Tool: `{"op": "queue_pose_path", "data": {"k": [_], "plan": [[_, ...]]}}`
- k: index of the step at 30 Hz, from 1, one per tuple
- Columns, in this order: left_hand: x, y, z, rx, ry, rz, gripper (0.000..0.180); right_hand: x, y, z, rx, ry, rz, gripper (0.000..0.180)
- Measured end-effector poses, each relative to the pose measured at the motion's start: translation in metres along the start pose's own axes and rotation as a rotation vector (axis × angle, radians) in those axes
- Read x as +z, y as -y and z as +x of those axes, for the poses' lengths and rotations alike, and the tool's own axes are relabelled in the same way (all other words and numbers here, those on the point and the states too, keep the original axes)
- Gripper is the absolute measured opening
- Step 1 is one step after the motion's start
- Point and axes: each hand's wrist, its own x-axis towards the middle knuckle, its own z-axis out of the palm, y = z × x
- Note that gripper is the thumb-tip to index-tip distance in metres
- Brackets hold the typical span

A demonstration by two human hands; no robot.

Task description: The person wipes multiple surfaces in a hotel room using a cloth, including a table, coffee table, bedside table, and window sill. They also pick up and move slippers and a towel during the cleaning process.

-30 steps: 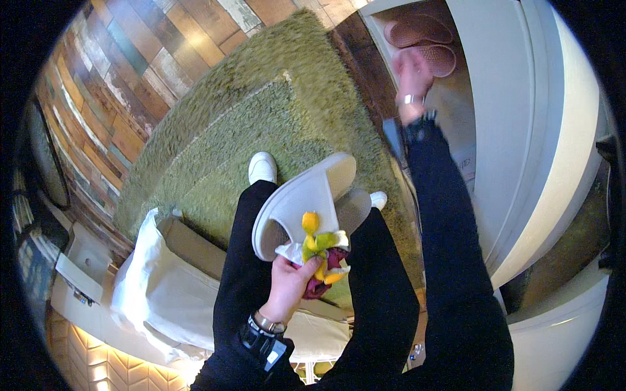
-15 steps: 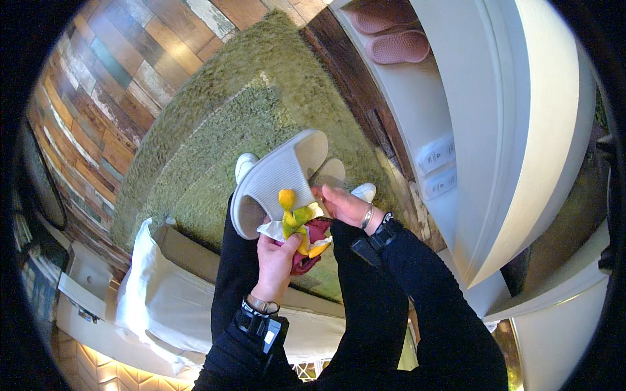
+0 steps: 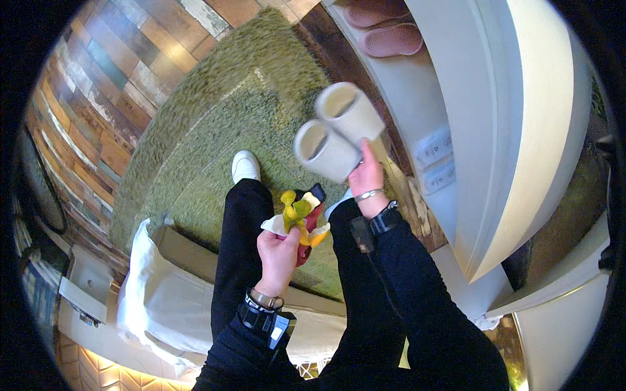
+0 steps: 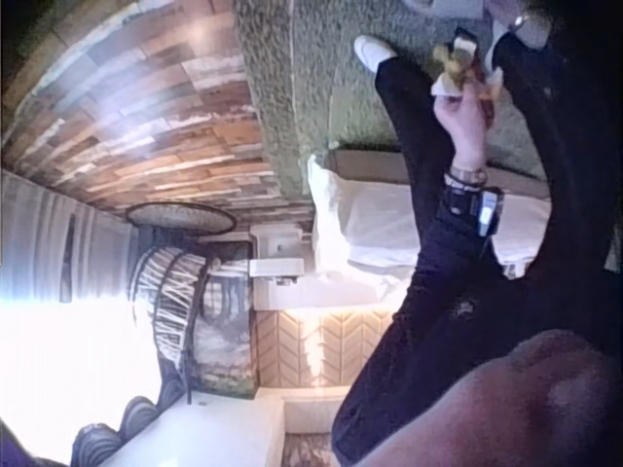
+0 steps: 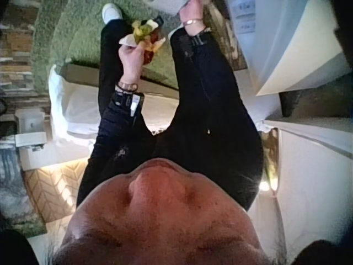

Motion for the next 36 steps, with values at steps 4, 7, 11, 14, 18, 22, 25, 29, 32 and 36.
{"op": "queue_pose_path", "data": {"k": [4,7,11,14,18,22,25,29,32,36], "plan": [[0.005,0.002,0.000,0.010,0.074,-0.114,0.009,-0.020,0.048,0.048,-0.108,-0.114,0.279,0.047],[0.007,0.002,-0.001,-0.022,0.095,-0.104,0.008,-0.025,0.096,0.104,-0.160,-0.311,0.500,0.046],[0.006,0.001,-0.003,-0.048,0.157,-0.036,0.010,-0.015,0.151,0.177,-0.180,-0.366,0.610,0.044],[0.007,0.000,-0.006,-0.104,0.193,-0.003,0.008,-0.001,0.173,0.210,-0.231,-0.270,0.537,0.043],[0.010,-0.004,-0.011,-0.127,0.197,0.011,0.003,0.009,0.180,0.226,-0.293,-0.204,0.328,0.041],[0.009,-0.007,-0.011,-0.218,0.202,0.047,0.010,0.000,0.182,0.239,-0.345,-0.182,0.175,0.040],[0.007,-0.005,-0.011,-0.168,0.284,0.003,0.011,-0.013,0.185,0.258,-0.380,-0.152,0.112,0.038],[0.003,-0.007,-0.013,-0.274,0.314,-0.016,0.011,-0.024,0.195,0.280,-0.396,-0.061,0.062,0.037],[0.002,-0.015,-0.011,-0.225,0.310,-0.002,0.009,-0.026,0.189,0.275,-0.395,0.039,0.079,0.036],[-0.002,-0.026,-0.012,-0.194,0.341,-0.096,0.007,-0.020,0.141,0.208,-0.443,0.074,0.000,0.041]]}}
